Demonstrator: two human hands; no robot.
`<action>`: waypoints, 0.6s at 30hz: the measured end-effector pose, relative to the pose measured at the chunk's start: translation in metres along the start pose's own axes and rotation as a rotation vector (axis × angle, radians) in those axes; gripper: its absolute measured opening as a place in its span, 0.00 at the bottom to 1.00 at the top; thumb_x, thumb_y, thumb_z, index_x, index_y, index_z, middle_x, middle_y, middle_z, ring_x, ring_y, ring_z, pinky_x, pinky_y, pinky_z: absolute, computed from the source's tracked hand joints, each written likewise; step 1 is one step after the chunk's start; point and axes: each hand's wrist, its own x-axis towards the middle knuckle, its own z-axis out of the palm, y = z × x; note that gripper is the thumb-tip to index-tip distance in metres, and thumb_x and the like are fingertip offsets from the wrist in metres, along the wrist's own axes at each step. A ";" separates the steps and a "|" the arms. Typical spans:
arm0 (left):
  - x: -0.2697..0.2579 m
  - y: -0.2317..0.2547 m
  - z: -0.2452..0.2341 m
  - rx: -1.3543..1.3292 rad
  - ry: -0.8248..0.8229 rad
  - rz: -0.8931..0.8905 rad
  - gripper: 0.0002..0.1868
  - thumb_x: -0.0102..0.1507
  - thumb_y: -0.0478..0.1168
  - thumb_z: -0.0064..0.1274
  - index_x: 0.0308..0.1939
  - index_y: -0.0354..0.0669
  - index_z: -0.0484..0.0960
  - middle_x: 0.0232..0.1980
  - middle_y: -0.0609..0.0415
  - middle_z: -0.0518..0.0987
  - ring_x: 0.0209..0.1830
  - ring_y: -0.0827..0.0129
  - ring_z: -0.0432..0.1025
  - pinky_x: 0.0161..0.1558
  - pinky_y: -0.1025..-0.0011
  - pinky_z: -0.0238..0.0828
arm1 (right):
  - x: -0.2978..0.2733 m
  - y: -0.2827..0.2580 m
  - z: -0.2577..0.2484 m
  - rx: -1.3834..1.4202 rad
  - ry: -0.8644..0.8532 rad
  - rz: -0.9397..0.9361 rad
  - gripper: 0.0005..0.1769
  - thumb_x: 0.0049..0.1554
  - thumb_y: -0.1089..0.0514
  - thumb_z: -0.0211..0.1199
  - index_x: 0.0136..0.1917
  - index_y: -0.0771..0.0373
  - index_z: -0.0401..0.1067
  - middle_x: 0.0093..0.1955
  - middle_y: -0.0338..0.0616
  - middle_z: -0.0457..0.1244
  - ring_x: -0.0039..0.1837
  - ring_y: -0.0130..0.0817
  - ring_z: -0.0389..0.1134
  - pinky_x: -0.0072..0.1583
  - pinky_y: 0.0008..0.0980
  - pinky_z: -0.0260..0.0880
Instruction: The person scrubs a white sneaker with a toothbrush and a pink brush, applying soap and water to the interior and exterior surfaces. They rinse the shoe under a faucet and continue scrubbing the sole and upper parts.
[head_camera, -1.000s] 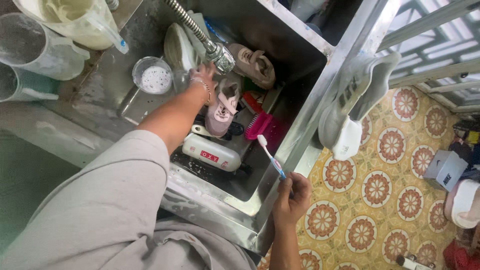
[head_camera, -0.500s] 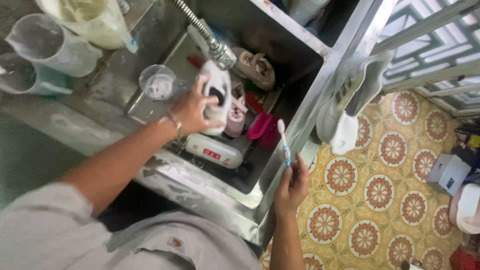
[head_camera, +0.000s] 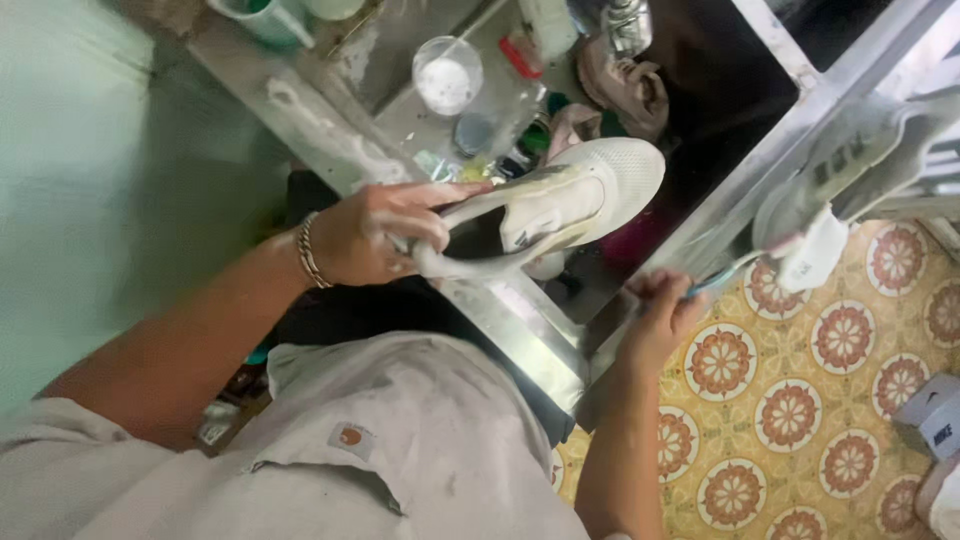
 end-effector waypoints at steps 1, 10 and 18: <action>-0.002 0.007 -0.007 0.002 0.009 -0.006 0.11 0.76 0.45 0.73 0.47 0.48 0.85 0.83 0.26 0.82 0.72 0.25 0.85 0.68 0.43 0.88 | -0.009 -0.020 0.022 -0.002 -0.011 0.001 0.19 0.91 0.46 0.54 0.59 0.57 0.71 0.46 0.44 0.68 0.42 0.39 0.78 0.48 0.39 0.85; -0.019 0.036 -0.039 0.006 -0.003 -0.202 0.22 0.69 0.49 0.82 0.43 0.46 0.80 0.86 0.35 0.84 0.76 0.29 0.84 0.66 0.49 0.87 | -0.037 -0.031 0.132 0.305 -0.271 0.405 0.18 0.81 0.58 0.70 0.60 0.47 0.60 0.54 0.29 0.65 0.54 0.34 0.81 0.54 0.44 0.94; -0.011 0.080 -0.021 1.007 -0.155 -0.278 0.42 0.74 0.88 0.53 0.42 0.56 0.93 0.73 0.47 0.77 0.73 0.45 0.75 0.59 0.52 0.70 | -0.054 -0.028 0.131 0.209 -0.295 0.370 0.25 0.77 0.60 0.76 0.60 0.45 0.57 0.57 0.30 0.68 0.55 0.28 0.79 0.57 0.37 0.93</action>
